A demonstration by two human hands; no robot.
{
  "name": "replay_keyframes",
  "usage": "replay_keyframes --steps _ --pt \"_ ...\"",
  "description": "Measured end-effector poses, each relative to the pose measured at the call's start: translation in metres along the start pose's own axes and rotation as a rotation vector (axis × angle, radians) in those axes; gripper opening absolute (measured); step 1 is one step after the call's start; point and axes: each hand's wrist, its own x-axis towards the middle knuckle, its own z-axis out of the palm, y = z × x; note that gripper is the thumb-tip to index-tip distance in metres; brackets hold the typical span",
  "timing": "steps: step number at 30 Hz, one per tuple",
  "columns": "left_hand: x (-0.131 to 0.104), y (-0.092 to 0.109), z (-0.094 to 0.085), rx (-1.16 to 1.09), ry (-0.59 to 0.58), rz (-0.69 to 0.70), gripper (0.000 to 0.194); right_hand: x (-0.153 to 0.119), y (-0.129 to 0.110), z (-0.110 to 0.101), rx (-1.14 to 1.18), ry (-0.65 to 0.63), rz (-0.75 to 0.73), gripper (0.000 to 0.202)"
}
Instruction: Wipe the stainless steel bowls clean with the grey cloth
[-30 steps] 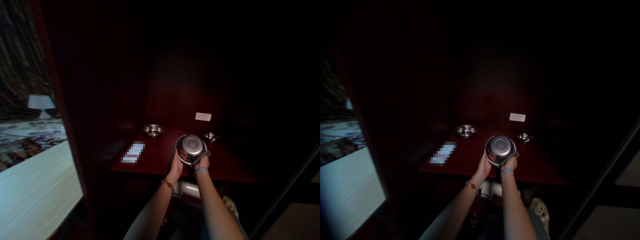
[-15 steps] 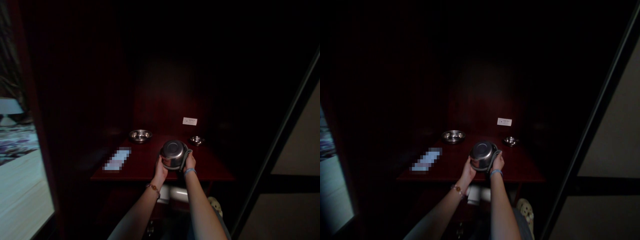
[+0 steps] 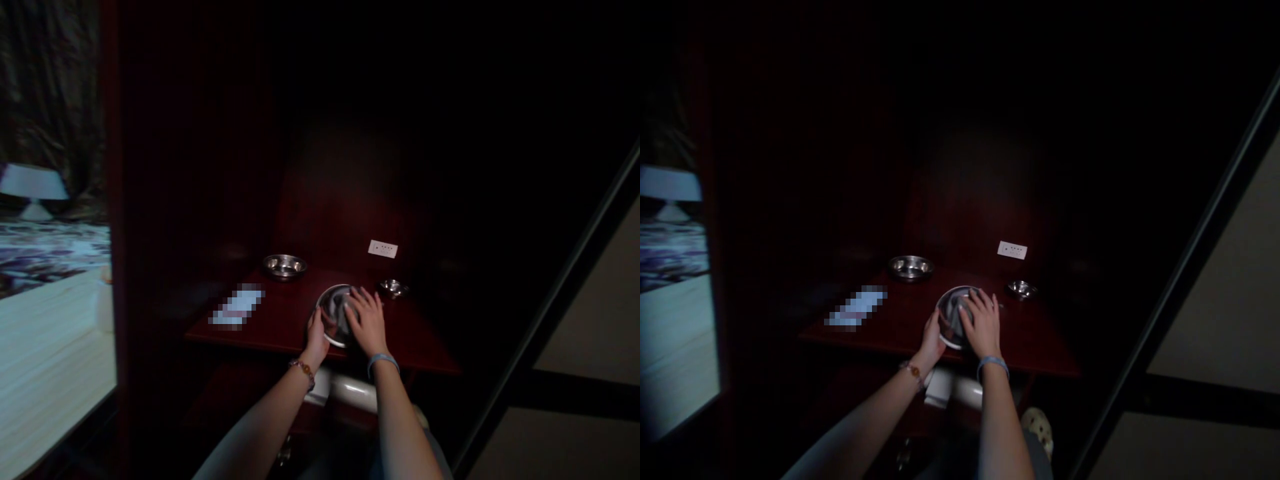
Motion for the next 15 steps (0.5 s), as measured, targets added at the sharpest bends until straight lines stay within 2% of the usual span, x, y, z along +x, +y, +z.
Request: replay_keyframes --steps 1,3,9,15 --pt "0.000 0.001 0.000 0.004 0.001 0.010 0.012 -0.002 -0.004 0.006 -0.056 -0.110 -0.080 0.040" --pt "-0.001 0.002 -0.001 0.000 0.010 0.031 0.011 -0.004 -0.011 0.018 -0.157 -0.180 -0.136 0.047" --pt "-0.001 -0.001 -0.002 -0.003 0.021 0.056 0.011 -0.003 -0.023 0.029 -0.260 -0.195 -0.236 0.049" --pt "-0.004 -0.002 -0.004 0.018 0.032 0.037 0.012 -0.001 -0.025 0.031 -0.263 -0.169 -0.195 0.045"
